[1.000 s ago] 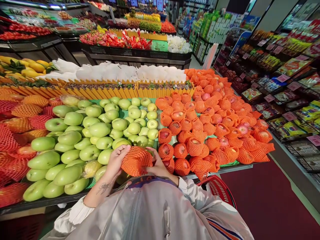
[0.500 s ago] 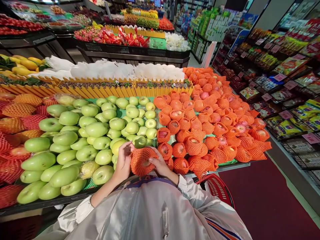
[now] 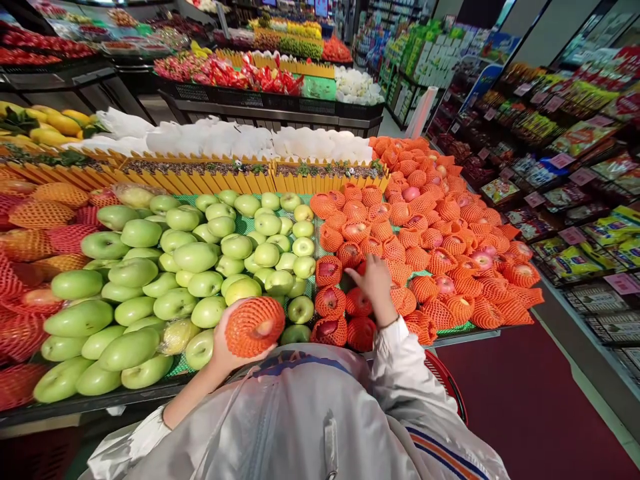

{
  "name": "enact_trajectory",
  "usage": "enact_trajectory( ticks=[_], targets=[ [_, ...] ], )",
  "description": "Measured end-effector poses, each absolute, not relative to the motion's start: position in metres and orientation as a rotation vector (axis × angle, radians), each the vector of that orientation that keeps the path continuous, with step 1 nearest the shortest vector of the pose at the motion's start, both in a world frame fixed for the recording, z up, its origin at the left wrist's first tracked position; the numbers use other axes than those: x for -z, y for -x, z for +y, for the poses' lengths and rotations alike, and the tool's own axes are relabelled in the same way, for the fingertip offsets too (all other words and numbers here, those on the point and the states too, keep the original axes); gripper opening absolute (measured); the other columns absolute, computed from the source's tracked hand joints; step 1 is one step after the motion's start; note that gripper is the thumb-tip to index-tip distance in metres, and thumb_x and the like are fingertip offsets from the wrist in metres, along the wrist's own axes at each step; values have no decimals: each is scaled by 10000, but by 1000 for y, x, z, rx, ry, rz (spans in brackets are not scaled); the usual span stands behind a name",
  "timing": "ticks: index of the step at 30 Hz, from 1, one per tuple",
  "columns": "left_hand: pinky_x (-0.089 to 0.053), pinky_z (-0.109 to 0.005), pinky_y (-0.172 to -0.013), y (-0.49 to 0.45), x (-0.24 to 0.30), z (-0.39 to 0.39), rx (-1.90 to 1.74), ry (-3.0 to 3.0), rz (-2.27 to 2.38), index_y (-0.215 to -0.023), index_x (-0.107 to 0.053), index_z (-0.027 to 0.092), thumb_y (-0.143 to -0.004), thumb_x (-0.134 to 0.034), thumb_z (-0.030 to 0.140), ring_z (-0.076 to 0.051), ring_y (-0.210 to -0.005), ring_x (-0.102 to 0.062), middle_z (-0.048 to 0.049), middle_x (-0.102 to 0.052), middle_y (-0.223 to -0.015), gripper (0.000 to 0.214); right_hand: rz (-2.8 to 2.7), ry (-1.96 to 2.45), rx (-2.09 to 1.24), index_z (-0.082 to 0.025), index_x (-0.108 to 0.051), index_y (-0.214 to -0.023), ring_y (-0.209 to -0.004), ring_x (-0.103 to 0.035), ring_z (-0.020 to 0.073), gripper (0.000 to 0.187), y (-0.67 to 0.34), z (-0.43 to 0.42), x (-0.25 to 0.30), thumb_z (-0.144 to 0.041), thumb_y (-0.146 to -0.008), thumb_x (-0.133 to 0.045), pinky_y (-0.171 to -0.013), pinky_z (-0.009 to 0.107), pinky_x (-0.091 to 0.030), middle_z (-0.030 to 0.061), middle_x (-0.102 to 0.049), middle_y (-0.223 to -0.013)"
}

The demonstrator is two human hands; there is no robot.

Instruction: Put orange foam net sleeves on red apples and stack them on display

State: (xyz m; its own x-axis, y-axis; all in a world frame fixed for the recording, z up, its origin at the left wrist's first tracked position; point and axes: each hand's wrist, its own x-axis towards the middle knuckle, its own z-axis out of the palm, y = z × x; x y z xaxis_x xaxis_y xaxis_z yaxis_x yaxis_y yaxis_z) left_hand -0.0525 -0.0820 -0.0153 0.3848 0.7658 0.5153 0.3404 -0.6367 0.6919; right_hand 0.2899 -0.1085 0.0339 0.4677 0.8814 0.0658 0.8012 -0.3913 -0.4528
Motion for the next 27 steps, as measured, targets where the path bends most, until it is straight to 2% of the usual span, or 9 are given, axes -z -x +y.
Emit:
enact_trajectory(
  ticks=[3, 7, 9, 14, 18, 20, 24, 27],
  targets=[
    [-617, -502, -953, 55, 15, -81, -1245, -2114, 1026, -1367, -465, 164, -594, -883, 517, -334, -1085, -709, -143, -684, -1215, 948, -1504, 2782, -218, -62, -576, -1294, -1266, -560, 383, 664, -319, -87, -11, -471, -807, -767, -1016, 452, -451, 259, -628, -1302],
    [-620, -482, -945, 56, 14, -78, -1281, -2105, 1029, -1362, -461, 170, -586, -884, 536, -311, -1073, -712, -140, -680, -1206, 956, -1526, 2894, -278, -42, -506, -1335, -1207, -610, 372, 938, -324, -76, 14, -453, -600, -919, -995, 422, -445, 277, -640, -1272],
    [-626, -476, -928, 58, 15, -78, -1304, -2111, 1027, -1366, -454, 178, -580, -884, 551, -305, -1059, -715, -131, -679, -1206, 970, -1504, 2928, -278, -25, -478, -1346, -1138, -646, 374, 997, -323, -74, 18, -443, -565, -935, -947, 423, -462, 285, -662, -1203],
    [-626, -478, -910, 69, 19, -78, -1337, -2142, 1064, -1363, -453, 190, -556, -904, 527, -314, -1037, -717, -125, -678, -1210, 983, -1635, 2852, -127, -50, -401, -1423, -1156, -602, 390, 1003, -315, -78, 20, -416, -623, -883, -959, 443, -427, 280, -621, -1244],
    [-617, -468, -904, 73, 19, -73, -1320, -2118, 1055, -1351, -448, 214, -543, -916, 480, -292, -1029, -711, -106, -669, -1189, 971, -1828, 2696, -21, -108, -453, -1390, -1168, -544, 363, 745, -300, -82, 23, -282, -738, -768, -990, 430, -391, 231, -589, -1279],
    [-610, -471, -908, 68, 16, -69, -1345, -2074, 1081, -1324, -458, 217, -519, -924, 481, -284, -1023, -704, -102, -657, -1182, 966, -1881, 2648, -21, -105, -459, -1395, -1174, -526, 358, 715, -295, -81, 25, -256, -758, -747, -1006, 436, -383, 231, -579, -1293],
    [-593, -511, -934, 53, 3, -64, -1475, -1999, 1060, -1316, -465, 213, -543, -899, 553, -301, -1066, -677, -122, -624, -1223, 949, -1917, 2597, -96, -74, -410, -1455, -1189, -536, 364, 904, -298, -79, 17, -358, -712, -839, -1026, 441, -392, 241, -596, -1294],
    [-581, -516, -959, 50, -4, -63, -1504, -2003, 1023, -1332, -461, 221, -576, -872, 592, -306, -1093, -660, -118, -617, -1231, 937, -1772, 2598, -190, -96, -358, -1503, -1333, -475, 390, 979, -316, -95, -2, -581, -762, -777, -1064, 462, -390, 268, -506, -1453]
  ],
)
